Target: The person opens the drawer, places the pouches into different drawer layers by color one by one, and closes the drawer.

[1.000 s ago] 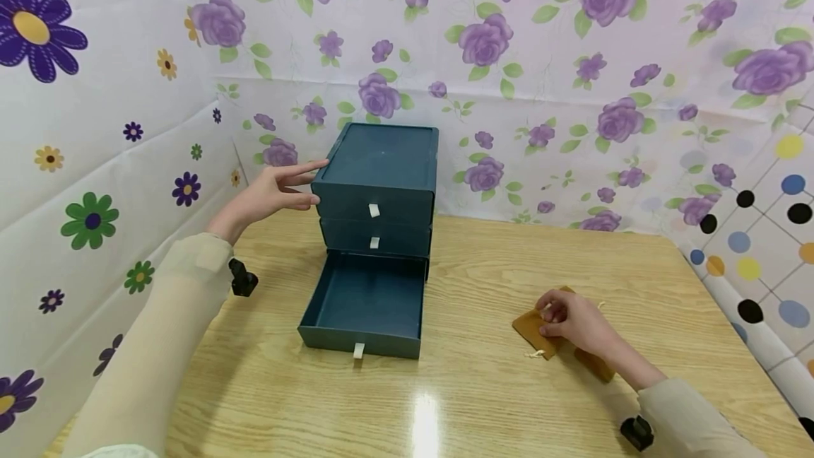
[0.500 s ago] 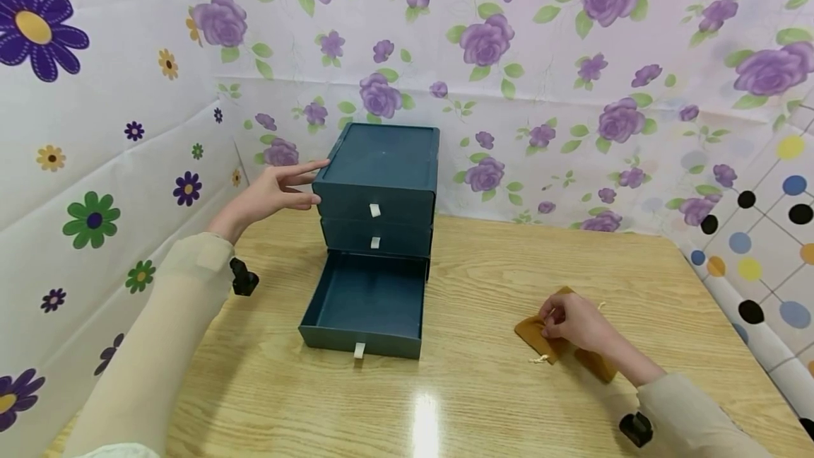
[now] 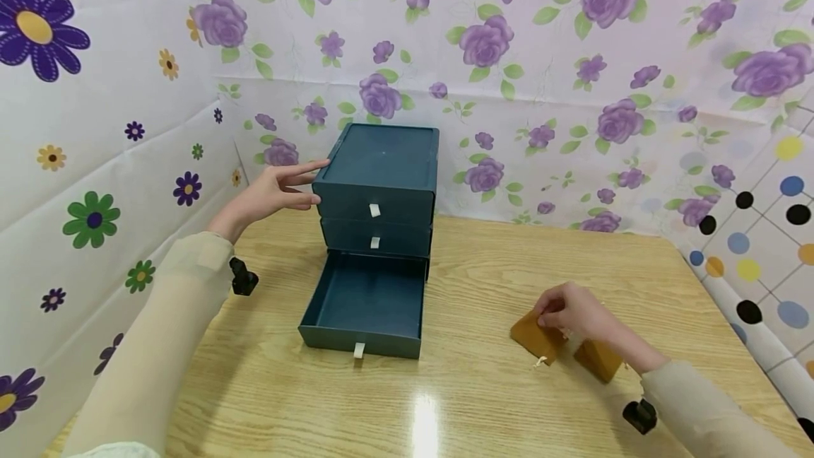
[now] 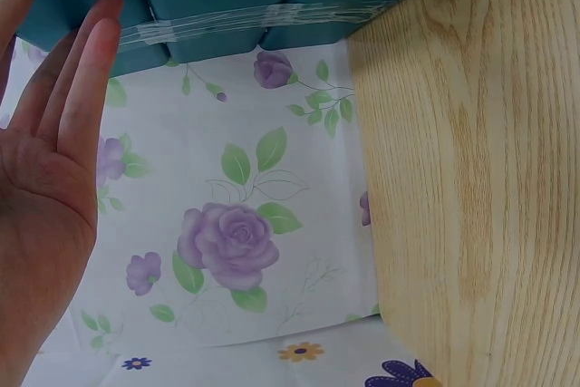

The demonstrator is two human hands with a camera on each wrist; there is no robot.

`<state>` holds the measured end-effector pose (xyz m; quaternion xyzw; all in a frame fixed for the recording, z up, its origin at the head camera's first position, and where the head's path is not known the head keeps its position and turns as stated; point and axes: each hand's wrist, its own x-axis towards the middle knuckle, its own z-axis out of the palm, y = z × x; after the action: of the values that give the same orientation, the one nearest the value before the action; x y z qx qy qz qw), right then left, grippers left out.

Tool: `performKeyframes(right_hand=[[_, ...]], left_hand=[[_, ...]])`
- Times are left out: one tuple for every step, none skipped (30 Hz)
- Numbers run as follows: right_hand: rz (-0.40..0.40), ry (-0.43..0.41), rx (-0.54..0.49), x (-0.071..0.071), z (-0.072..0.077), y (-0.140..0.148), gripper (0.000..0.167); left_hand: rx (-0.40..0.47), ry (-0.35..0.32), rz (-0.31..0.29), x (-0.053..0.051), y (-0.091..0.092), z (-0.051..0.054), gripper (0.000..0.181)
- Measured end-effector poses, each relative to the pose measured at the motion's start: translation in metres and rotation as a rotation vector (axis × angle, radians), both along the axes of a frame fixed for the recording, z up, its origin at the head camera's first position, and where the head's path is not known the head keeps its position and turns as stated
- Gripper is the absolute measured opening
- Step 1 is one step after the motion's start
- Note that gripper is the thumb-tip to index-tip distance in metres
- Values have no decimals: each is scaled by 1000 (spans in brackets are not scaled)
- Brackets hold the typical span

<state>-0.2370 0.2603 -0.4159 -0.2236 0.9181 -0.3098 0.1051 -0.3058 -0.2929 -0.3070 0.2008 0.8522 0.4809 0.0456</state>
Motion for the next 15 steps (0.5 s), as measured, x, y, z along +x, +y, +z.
performKeyframes(right_hand=[[4,5,-2,-1,2,-1,4],[8,13,0,-2,5,-3,4],[16,20,0,-4,7,-4,4],[24,27,-1,-5,10,-5,5],[34,41,4,-6,13,-7,5],[42,52,8,-8,16,-8,6],[51,66,16,-10,20,-9,6],[60,76,23,-11,23,-11,6],[68,87,26,-13,27,-13,6],[77,98,29,-14,31,-15,7],[86,107,33,-15,35,-17,7],[96,109,34,-16,39,-20,7],[105,109,34,-17,43,-23,7],[116,109,35,-18,47,-26,7],[130,112,32,-20,51,-29,7]], left_hand=[[0,-1,1,0,0,0,65],[0,0,-2,0,0,0,65],[0,-1,-1,0,0,0,65],[1,-1,-2,0,0,0,65],[3,-2,0,0,-1,0,65],[4,-2,-2,0,-1,-1,65],[4,-2,-2,0,-1,-1,65],[4,-2,-4,0,-1,-1,65],[6,-1,-4,0,-1,-1,65],[7,-1,-4,0,-2,0,65],[7,-3,-3,0,-2,-1,65],[5,-2,-7,0,-2,0,65],[5,-2,-5,0,-2,0,65],[3,-2,-5,0,-1,0,65],[2,-3,-4,0,-1,-1,65]])
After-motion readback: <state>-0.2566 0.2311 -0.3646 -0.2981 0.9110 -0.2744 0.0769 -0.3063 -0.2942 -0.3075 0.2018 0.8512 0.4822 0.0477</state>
